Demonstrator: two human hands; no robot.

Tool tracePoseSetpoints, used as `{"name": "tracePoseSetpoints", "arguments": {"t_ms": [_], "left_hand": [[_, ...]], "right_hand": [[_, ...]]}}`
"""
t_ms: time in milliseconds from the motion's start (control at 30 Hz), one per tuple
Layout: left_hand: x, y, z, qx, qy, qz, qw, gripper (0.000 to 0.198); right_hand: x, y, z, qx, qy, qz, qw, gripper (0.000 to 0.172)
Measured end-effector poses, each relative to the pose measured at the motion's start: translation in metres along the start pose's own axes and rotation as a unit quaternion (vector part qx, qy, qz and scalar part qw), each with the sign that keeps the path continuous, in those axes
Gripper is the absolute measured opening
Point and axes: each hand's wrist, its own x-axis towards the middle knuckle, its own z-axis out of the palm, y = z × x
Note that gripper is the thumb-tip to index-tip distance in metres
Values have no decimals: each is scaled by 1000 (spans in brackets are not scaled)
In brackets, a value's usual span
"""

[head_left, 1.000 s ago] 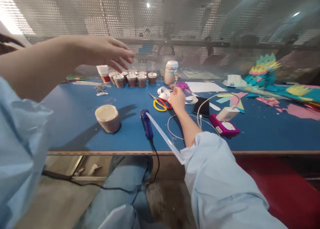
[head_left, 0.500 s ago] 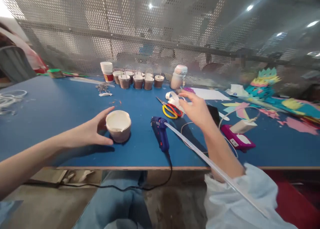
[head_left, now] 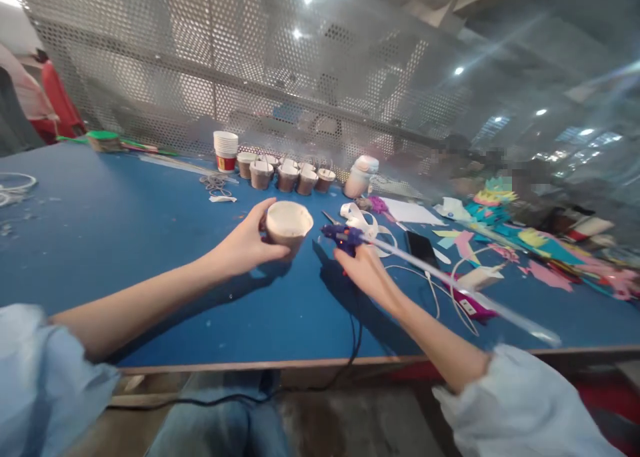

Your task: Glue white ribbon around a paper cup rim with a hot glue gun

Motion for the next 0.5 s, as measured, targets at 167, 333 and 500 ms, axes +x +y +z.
{"name": "tracePoseSetpoints", "arguments": {"t_ms": [167, 333, 500], "left_hand": [[42, -8, 14, -64, 85, -11, 994, 77], [52, -16, 25, -85, 76, -75, 991, 67], [43, -17, 13, -77, 45, -89, 992, 62]], "right_hand": [[40, -3, 21, -56, 34, 5, 998, 22], [37, 9, 32, -42, 28, -24, 998, 26], [6, 22, 5, -19, 25, -72, 997, 37]]}}
